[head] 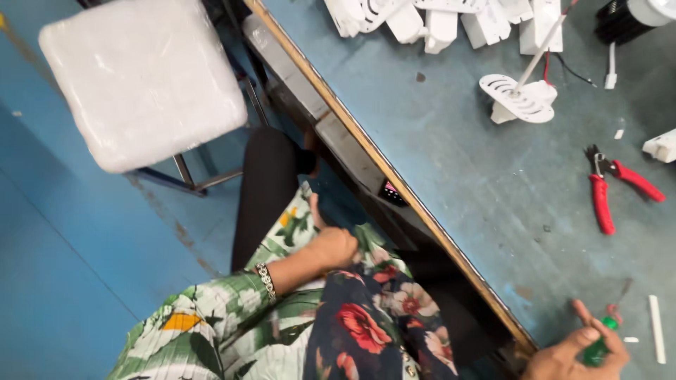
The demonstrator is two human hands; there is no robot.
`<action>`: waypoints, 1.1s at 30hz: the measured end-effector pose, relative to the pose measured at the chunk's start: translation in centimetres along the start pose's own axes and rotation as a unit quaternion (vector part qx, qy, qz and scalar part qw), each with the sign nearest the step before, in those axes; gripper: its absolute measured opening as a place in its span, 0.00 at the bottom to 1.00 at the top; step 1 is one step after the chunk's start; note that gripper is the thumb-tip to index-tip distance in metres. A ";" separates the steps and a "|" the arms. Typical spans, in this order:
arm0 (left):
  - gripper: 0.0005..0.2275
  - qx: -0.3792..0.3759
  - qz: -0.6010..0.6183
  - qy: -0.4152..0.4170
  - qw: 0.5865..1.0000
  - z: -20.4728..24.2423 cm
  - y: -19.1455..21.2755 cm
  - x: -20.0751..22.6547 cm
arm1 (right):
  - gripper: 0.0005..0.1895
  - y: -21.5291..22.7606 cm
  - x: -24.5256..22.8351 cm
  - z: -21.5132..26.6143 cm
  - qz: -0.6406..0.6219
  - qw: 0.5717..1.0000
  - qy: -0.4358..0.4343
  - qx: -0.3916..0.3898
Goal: The person assembles small white electrical components on a workbench. They use pliers to cut and strip wires, then use a screwdriver to secure connections within the components. The person handles multiple units sequentially, placing finished items aside.
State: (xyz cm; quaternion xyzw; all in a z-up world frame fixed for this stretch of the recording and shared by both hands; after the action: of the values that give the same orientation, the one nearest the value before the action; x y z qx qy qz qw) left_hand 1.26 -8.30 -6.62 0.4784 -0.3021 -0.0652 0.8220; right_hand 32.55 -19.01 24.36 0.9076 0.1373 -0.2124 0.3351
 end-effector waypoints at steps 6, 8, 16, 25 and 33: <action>0.08 0.047 0.224 -0.056 0.972 -0.2 5.1 0.5 | 0.15 -1.0 -1.0 -1.4 0.019 0.996 -0.083 0.031; 0.09 0.048 0.283 -0.047 0.957 -1.8 6.8 0.3 | 0.13 -1.1 -1.5 -1.8 0.039 0.996 -0.065 0.043; 0.12 0.143 0.330 -0.132 0.924 -5.7 10.9 1.7 | 0.08 0.5 -0.2 -1.5 0.130 0.983 -0.085 0.095; 0.23 0.009 -0.091 -0.088 0.992 -5.8 18.1 2.0 | 0.07 1.3 0.7 0.2 0.226 0.966 -0.103 0.077; 0.25 -0.245 0.280 -0.333 0.866 9.1 36.1 17.0 | 0.06 1.8 -0.1 -0.5 0.208 0.972 -0.071 0.079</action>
State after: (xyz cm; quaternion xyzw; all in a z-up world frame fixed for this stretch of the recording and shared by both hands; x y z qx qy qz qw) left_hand 3.35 -2.57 33.80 0.1066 -0.6534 -0.0602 0.7470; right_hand 33.29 -20.00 25.69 0.9225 -0.0959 -0.2116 0.3084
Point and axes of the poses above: each hand's wrist, its own z-axis away from the middle knuckle, its own y-axis out of the back of the hand, x = y × z, the point moved 5 cm from there along -z, towards the middle knuckle, and after that the axes turned 8 degrees about y, right-handed, at the moved point
